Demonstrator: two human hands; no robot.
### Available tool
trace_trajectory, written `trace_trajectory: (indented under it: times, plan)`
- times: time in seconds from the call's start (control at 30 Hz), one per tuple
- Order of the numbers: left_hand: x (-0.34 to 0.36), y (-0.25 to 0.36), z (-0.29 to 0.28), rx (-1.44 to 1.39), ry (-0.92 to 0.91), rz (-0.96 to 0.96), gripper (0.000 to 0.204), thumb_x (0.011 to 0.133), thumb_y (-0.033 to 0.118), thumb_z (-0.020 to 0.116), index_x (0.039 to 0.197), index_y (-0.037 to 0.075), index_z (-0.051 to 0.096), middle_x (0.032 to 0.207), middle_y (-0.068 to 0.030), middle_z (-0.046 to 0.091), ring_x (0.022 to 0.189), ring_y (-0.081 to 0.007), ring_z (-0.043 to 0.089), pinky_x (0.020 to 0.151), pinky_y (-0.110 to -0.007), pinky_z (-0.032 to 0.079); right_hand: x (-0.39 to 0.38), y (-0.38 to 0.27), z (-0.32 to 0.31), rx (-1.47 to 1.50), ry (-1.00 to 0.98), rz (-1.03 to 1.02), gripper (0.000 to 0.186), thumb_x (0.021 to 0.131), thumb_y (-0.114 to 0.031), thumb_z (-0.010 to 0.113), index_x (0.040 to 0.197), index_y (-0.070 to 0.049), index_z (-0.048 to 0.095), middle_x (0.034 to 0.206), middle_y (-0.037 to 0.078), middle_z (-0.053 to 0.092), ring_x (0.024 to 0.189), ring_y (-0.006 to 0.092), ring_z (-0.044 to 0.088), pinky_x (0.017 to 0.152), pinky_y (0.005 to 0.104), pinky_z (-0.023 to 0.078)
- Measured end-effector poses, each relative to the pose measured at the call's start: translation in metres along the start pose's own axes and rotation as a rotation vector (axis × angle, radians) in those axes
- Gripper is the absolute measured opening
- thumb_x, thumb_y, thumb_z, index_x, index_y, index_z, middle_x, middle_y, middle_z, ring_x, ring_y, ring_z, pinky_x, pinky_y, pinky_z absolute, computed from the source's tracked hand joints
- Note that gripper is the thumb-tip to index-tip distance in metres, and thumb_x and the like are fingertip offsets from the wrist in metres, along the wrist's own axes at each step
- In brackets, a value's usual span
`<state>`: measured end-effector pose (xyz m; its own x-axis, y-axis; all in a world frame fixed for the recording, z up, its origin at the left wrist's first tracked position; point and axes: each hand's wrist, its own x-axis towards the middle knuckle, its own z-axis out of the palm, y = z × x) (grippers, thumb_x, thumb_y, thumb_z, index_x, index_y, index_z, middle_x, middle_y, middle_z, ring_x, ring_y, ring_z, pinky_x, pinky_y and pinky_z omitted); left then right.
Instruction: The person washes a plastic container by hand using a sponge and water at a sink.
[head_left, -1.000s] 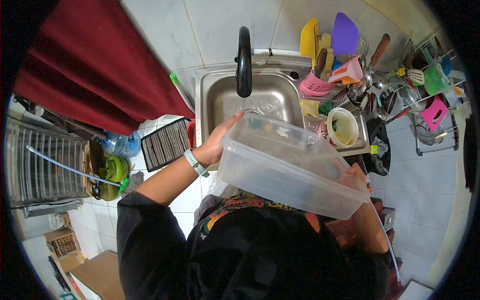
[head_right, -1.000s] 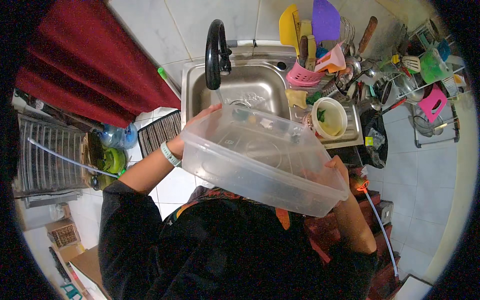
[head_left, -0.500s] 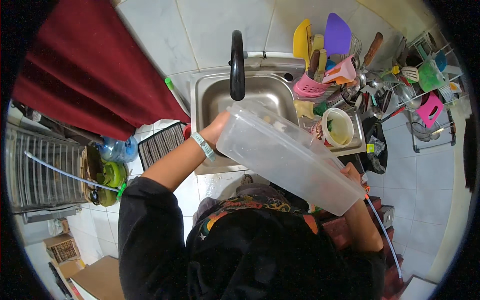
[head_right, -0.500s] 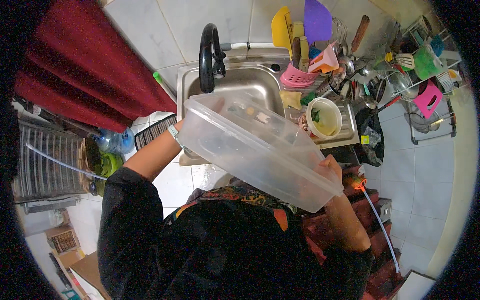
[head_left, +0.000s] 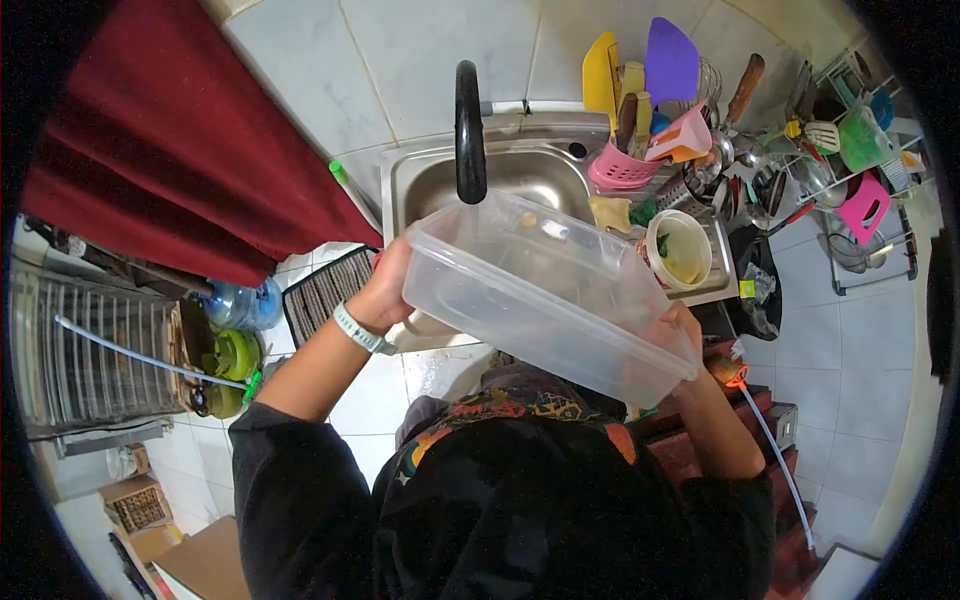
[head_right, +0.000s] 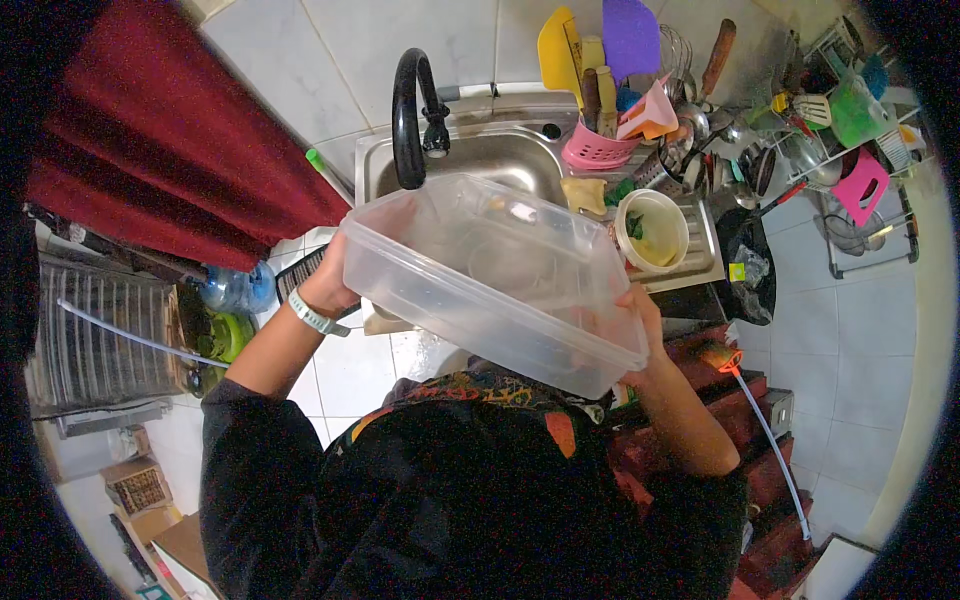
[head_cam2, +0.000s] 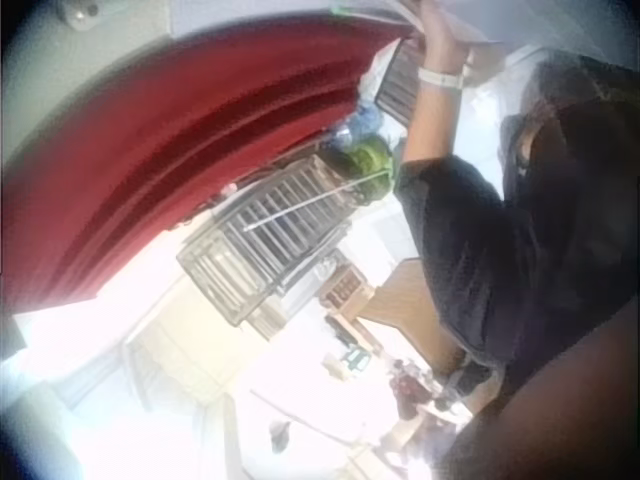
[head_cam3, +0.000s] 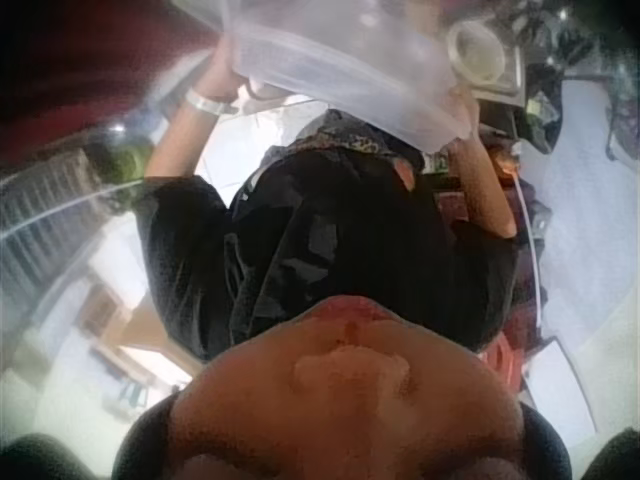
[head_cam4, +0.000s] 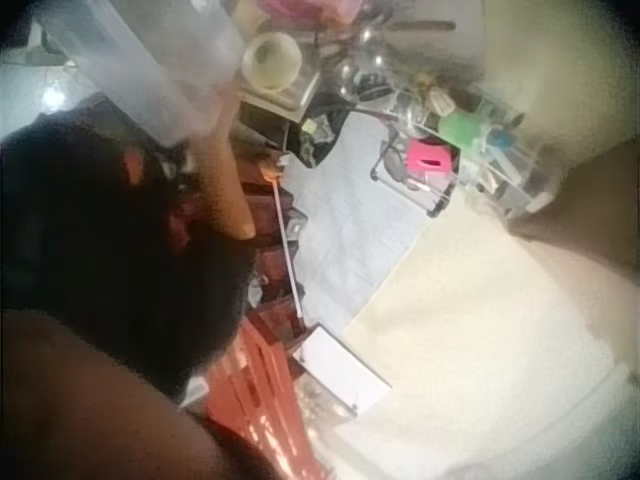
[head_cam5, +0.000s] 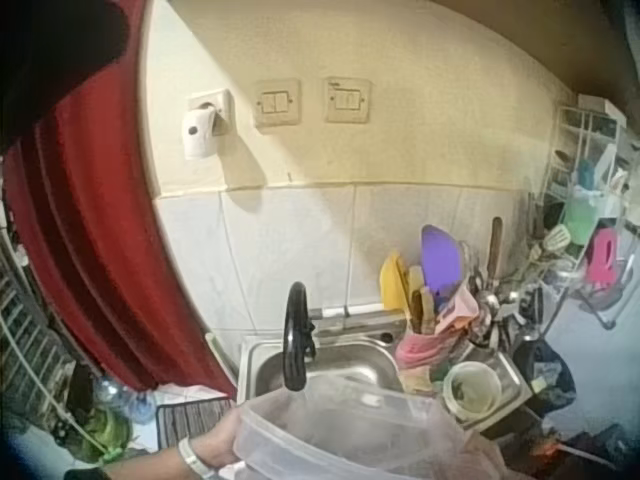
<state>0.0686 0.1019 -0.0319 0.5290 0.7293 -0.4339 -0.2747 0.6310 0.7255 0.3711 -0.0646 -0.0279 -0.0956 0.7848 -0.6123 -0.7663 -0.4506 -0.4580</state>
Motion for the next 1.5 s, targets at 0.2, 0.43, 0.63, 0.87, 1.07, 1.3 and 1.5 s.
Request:
trace_trajectory:
  times: [0.2,0.43,0.63,0.87,1.07,1.3,1.5]
  plan:
    - [0.008,-0.002,-0.051,-0.246,0.049,-0.288,0.039,0.089,0.035,0.041,0.108,0.004,0.054,0.097,-0.0091,0.06,0.081,-0.0216,0.058,0.077,-0.034,0.048,0.009,0.011,0.021,-0.257,0.053,-0.038,0.064,0.071,-0.036,0.044,0.126,-0.005,0.032,0.101,0.015,0.045,0.077,0.0326,0.056,0.06,0.0504,0.051]
    - [0.021,-0.023,-0.094,-0.269,-0.152,-0.426,0.04,0.085,0.037,0.05,0.11,0.005,0.053,0.096,-0.0085,0.058,0.086,-0.0242,0.057,0.076,-0.037,0.049,0.023,0.023,0.031,-0.343,0.161,0.036,0.066,0.074,-0.034,0.046,0.13,-0.009,0.021,0.11,0.016,0.037,0.076,0.0339,0.055,0.057,0.0511,0.052]
    - [0.021,-0.042,-0.113,0.087,-0.116,-0.372,0.043,0.089,0.028,0.048,0.127,0.009,0.041,0.121,-0.014,0.051,0.108,-0.0294,0.053,0.089,-0.04,0.046,0.024,0.027,0.046,-0.528,0.12,-0.204,0.072,0.075,-0.025,0.044,0.137,-0.023,0.009,0.113,0.015,0.031,0.074,0.0312,0.052,0.054,0.0522,0.053]
    - [0.034,-0.066,-0.098,0.202,-0.094,-0.239,0.039,0.094,0.018,0.041,0.132,0.009,0.036,0.127,-0.0079,0.048,0.111,-0.0218,0.051,0.094,-0.035,0.042,0.029,0.028,0.045,-0.652,0.114,-0.431,0.084,0.075,-0.007,0.039,0.139,-0.029,-0.011,0.113,0.016,0.029,0.069,0.0218,0.051,0.046,0.0361,0.055]
    - [0.062,-0.071,-0.093,0.286,-0.031,-0.147,0.041,0.095,0.021,0.041,0.133,0.007,0.035,0.13,-0.0073,0.046,0.114,-0.0212,0.049,0.098,-0.035,0.037,0.035,0.031,0.044,-0.692,0.11,-0.603,0.086,0.072,-0.003,0.041,0.14,-0.024,-0.008,0.118,0.017,0.027,0.071,0.0193,0.051,0.05,0.0325,0.056]
    - [0.095,-0.081,-0.094,0.482,0.083,-0.059,0.028,0.088,0.013,0.054,0.115,0.005,0.053,0.114,-0.005,0.057,0.106,-0.0167,0.053,0.09,-0.032,0.04,0.043,0.037,0.038,-0.781,0.108,-0.729,0.086,0.071,0.0,0.04,0.14,-0.02,-0.007,0.123,0.019,0.025,0.075,0.0202,0.051,0.054,0.0314,0.056]
    - [0.112,-0.096,-0.094,0.292,0.176,-0.008,0.011,0.081,0.008,0.059,0.091,0.005,0.057,0.085,-0.001,0.058,0.082,-0.0119,0.055,0.079,-0.031,0.045,0.042,0.037,0.039,-0.835,0.139,-0.794,0.087,0.068,0.002,0.04,0.141,-0.018,-0.004,0.127,0.021,0.023,0.096,0.0263,0.048,0.056,0.0308,0.056]
